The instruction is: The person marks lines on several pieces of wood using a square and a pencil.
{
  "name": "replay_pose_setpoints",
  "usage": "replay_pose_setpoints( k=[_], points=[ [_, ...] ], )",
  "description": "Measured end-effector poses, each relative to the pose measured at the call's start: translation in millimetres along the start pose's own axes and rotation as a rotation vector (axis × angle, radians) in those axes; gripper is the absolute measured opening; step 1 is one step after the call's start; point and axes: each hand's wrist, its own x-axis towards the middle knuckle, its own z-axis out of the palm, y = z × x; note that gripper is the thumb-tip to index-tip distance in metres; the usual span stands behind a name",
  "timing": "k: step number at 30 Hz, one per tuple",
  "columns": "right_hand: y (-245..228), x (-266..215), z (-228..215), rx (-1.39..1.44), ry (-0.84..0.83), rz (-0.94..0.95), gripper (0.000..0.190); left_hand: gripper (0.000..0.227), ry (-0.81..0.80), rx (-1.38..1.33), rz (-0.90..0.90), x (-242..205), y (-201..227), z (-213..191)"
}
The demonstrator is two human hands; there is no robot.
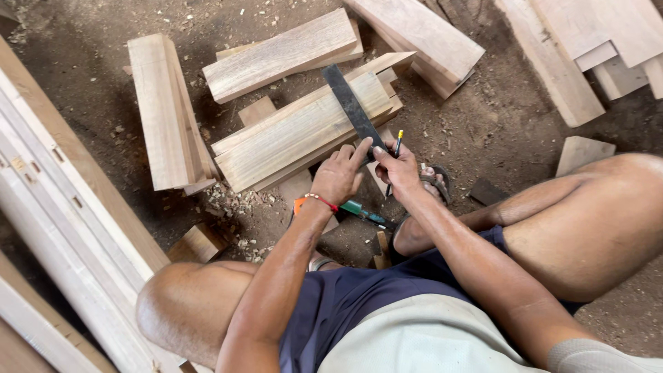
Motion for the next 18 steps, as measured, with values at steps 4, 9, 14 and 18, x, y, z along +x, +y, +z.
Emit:
replay_pose_setpoints(
  k=[4, 9, 14, 18],
  points=[
    [-5.4, 2.3, 5.1, -0.138, 0.042, 0.123, 0.017, 0.074, 0.089, 0.169, -0.002, -0.2, -15.3, 27.3],
    [-19.5, 2.8, -9.4, -0.093, 0.191, 0.03, 0.033, 0.075, 0.16, 0.151, 0.022, 3.3, -33.8, 28.4],
    [-57.7, -5.3, -22.1, -0.084, 0.324, -0.035, 0.046, 0.076, 0.275, 0.253, 0.0, 16.9, -37.3, 19.8],
    [-62.7, -15.6, -32.2, -0.138, 0.269, -0.066, 0.056, 0.079, 0.212, 0.166, -0.028, 32.5, -52.5, 7.3]
  ],
)
